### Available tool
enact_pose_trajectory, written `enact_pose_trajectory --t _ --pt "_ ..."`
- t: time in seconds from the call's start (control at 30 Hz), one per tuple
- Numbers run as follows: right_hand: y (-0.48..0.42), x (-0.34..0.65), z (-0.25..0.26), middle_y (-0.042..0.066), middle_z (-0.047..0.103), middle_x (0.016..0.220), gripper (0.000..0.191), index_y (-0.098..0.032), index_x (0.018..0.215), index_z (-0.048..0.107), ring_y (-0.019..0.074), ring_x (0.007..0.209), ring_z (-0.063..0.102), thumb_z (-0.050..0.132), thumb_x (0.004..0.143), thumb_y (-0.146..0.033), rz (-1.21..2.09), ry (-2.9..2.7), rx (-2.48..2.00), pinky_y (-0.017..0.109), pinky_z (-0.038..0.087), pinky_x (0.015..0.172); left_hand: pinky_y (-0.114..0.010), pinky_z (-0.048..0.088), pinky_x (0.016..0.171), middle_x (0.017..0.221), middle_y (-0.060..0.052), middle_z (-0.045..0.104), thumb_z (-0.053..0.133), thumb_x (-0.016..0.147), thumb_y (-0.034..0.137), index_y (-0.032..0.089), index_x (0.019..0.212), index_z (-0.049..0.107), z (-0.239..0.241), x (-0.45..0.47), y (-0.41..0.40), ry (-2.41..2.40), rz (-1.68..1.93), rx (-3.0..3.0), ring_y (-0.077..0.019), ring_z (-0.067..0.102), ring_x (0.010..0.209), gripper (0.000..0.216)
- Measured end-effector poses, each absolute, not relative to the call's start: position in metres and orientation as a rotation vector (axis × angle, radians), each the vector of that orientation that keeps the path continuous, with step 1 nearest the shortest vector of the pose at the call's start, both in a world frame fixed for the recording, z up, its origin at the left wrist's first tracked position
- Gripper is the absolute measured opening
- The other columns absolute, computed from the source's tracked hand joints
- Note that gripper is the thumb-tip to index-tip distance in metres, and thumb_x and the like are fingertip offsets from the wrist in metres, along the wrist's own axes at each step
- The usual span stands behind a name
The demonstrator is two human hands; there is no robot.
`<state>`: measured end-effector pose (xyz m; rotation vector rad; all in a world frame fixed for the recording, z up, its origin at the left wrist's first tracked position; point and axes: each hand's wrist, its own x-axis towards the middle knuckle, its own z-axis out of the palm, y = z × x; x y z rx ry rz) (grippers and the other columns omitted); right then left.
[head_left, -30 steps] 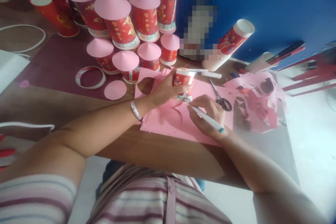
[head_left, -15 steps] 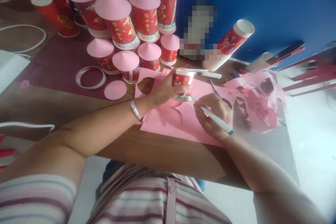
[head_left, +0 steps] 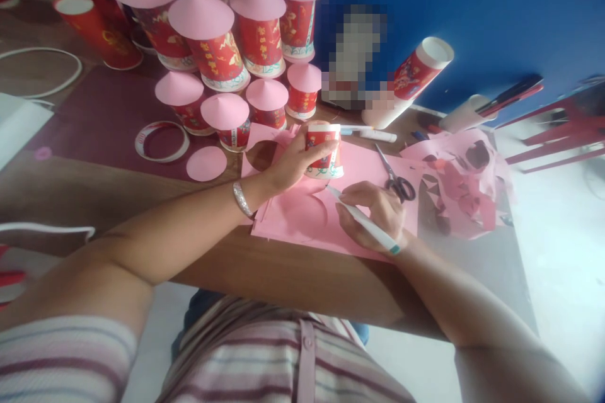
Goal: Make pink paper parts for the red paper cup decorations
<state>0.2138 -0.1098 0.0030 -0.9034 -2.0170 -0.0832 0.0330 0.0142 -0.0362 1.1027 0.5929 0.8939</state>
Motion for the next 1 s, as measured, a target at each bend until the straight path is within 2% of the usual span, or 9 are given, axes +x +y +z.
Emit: enact_pose_trajectory --t 0.17,0.3,0.5,0.63,0.77,1.0 --pt "-0.11 0.213 0.004 -0.003 0.078 0.082 0.013 -0.027 0.11 0.064 0.0156 0.065 0.078 0.071 0.111 -0.016 -0.157 -2.01 -0.949 0.026 0.06 0.053 -0.055 0.064 0.121 0.151 -0.012 0.069 0.081 0.102 0.049 0.027 0.157 0.053 -0.034 0.031 0.011 0.637 0.863 1.086 -0.0364 0.07 0.146 0.065" --pt "-0.111 0.212 0.002 -0.002 0.079 0.085 0.018 -0.026 0.111 0.065 0.0157 0.067 0.079 0.074 0.106 -0.011 -0.186 -1.986 -0.982 0.025 0.06 0.055 -0.053 0.065 0.122 0.16 -0.013 0.066 0.081 0.099 0.051 0.028 0.163 0.052 -0.039 0.03 0.013 0.617 0.854 1.088 -0.0375 0.067 0.154 0.074" --pt "-0.109 0.213 -0.002 0.001 0.083 0.091 0.022 -0.026 0.117 0.068 0.0185 0.074 0.083 0.074 0.104 -0.009 -0.199 -1.954 -1.008 0.027 0.063 0.062 -0.045 0.064 0.116 0.149 -0.008 0.069 0.08 0.096 0.048 0.032 0.159 0.058 -0.051 0.029 0.019 0.629 0.891 1.237 -0.0309 0.07 0.143 0.069" --pt "-0.109 0.213 -0.002 -0.001 0.081 0.087 0.02 -0.027 0.114 0.065 0.0164 0.07 0.08 0.072 0.106 -0.01 -0.19 -1.985 -1.015 0.025 0.06 0.06 -0.038 0.063 0.106 0.142 -0.008 0.072 0.084 0.094 0.051 0.032 0.152 0.06 -0.054 0.031 0.022 0.605 0.917 1.274 -0.0271 0.072 0.132 0.066" --pt "-0.11 0.212 -0.002 -0.003 0.078 0.082 0.022 -0.027 0.11 0.064 0.0148 0.065 0.077 0.071 0.103 -0.007 -0.21 -1.989 -1.034 0.024 0.057 0.057 -0.04 0.064 0.103 0.136 -0.008 0.072 0.083 0.094 0.051 0.029 0.145 0.061 -0.051 0.031 0.022 0.586 0.93 1.307 -0.0255 0.074 0.123 0.059" --pt "-0.108 0.21 -0.003 -0.003 0.08 0.083 0.023 -0.027 0.11 0.063 0.0141 0.065 0.078 0.072 0.103 -0.007 -0.233 -1.985 -1.029 0.022 0.058 0.058 -0.04 0.064 0.101 0.136 -0.008 0.07 0.084 0.094 0.051 0.029 0.139 0.059 -0.049 0.031 0.022 0.609 0.939 1.351 -0.0252 0.073 0.122 0.056"
